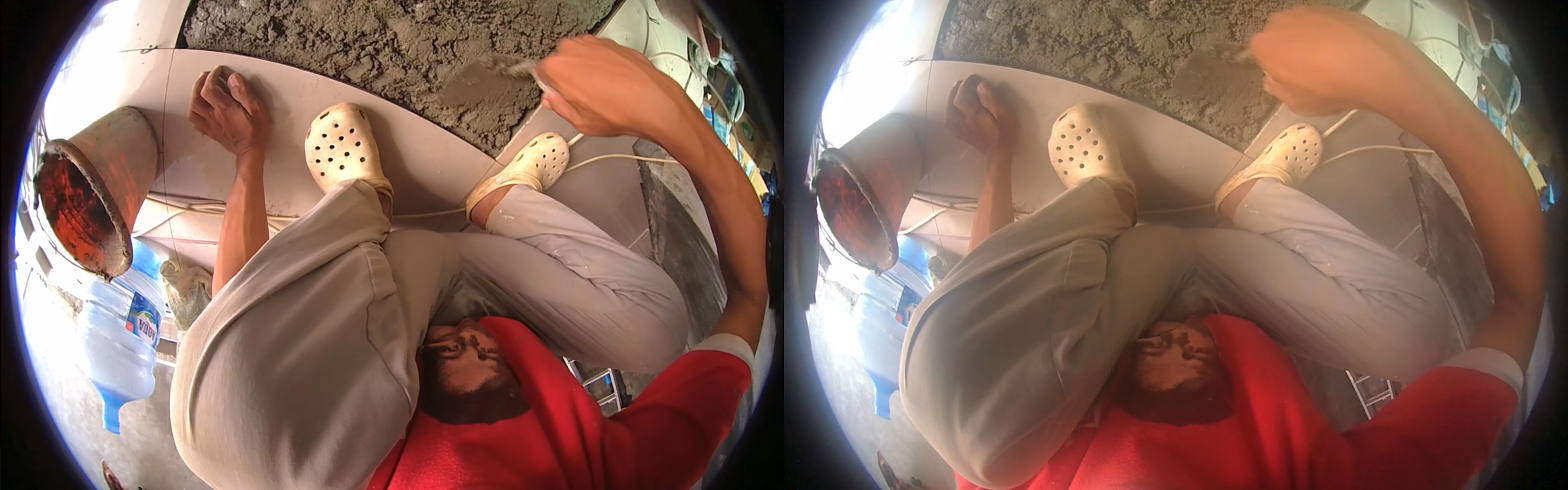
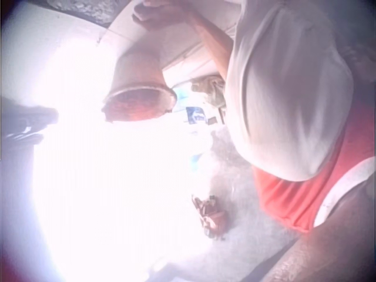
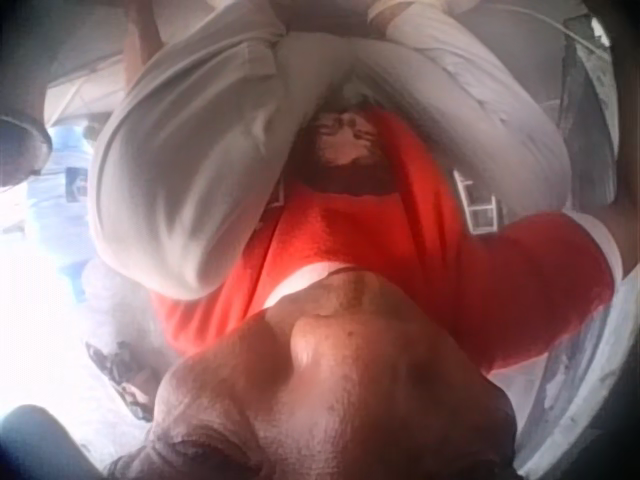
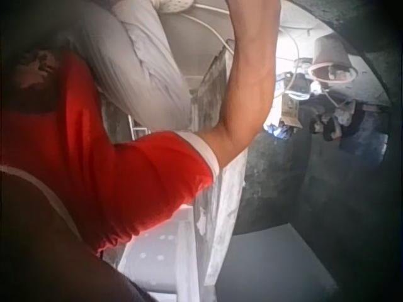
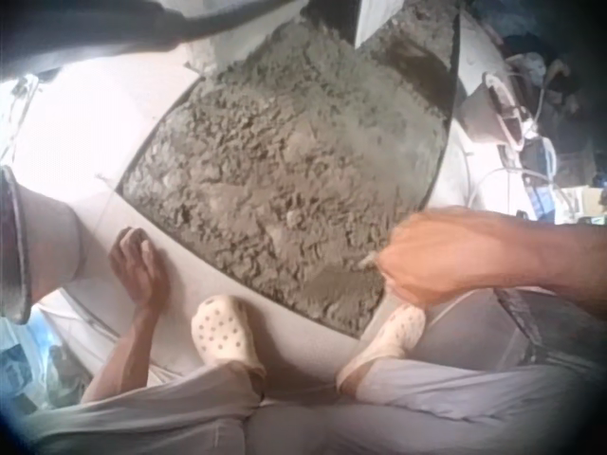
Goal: The person spreads cement on the floor using a trowel, places a tile, and then applies adhesive to the back of another tile. The person works on a partially tiled floor in a construction setting.
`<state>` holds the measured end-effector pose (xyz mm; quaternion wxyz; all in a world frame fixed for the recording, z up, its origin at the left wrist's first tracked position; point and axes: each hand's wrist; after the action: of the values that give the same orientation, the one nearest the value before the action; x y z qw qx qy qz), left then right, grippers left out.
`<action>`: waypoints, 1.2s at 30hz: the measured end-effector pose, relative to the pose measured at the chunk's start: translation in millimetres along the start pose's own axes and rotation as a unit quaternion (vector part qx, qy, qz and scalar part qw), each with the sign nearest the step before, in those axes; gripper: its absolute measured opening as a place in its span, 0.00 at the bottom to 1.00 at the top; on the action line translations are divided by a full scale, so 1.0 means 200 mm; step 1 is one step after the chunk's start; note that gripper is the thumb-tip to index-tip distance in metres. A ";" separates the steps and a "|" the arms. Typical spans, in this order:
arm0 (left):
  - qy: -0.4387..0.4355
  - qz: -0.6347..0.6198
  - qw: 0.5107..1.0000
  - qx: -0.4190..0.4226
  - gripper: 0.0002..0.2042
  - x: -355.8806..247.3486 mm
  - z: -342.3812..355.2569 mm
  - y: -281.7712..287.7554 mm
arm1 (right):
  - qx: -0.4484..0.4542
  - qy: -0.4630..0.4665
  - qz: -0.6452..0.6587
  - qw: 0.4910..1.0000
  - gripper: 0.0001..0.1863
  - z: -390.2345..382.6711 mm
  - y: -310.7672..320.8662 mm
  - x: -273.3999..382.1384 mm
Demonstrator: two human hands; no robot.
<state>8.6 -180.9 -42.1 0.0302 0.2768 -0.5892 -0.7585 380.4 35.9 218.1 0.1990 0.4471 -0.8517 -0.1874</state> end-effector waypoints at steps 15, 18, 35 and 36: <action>0.019 0.000 0.999 0.042 0.23 0.04 0.00 0.00 | -0.011 -0.089 0.094 0.992 0.16 -0.32 -0.44 -0.27; -0.033 0.017 0.999 -0.017 0.24 0.05 0.00 -0.02 | -0.014 -0.092 0.138 0.986 0.17 -0.40 -0.57 -0.36; 0.001 0.023 0.999 -0.024 0.19 -0.06 -0.02 0.04 | -0.170 -0.038 0.317 0.932 0.18 -0.25 -0.84 -0.34; -0.002 0.023 1.000 -0.017 0.20 -0.06 -0.02 0.04 | -0.179 -0.008 0.294 0.939 0.18 -0.22 -0.80 -0.36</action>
<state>17.8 -182.2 -29.9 0.0509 0.2611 -0.5828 -0.7678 550.7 5.0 164.5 0.3151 0.1327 -0.8992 -0.2731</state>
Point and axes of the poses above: each hand's wrist, its own z-axis towards the middle knuckle, its own y-axis out of the back of the hand, x = y × z, and after that the axes turned 5 degrees about x, right-handed
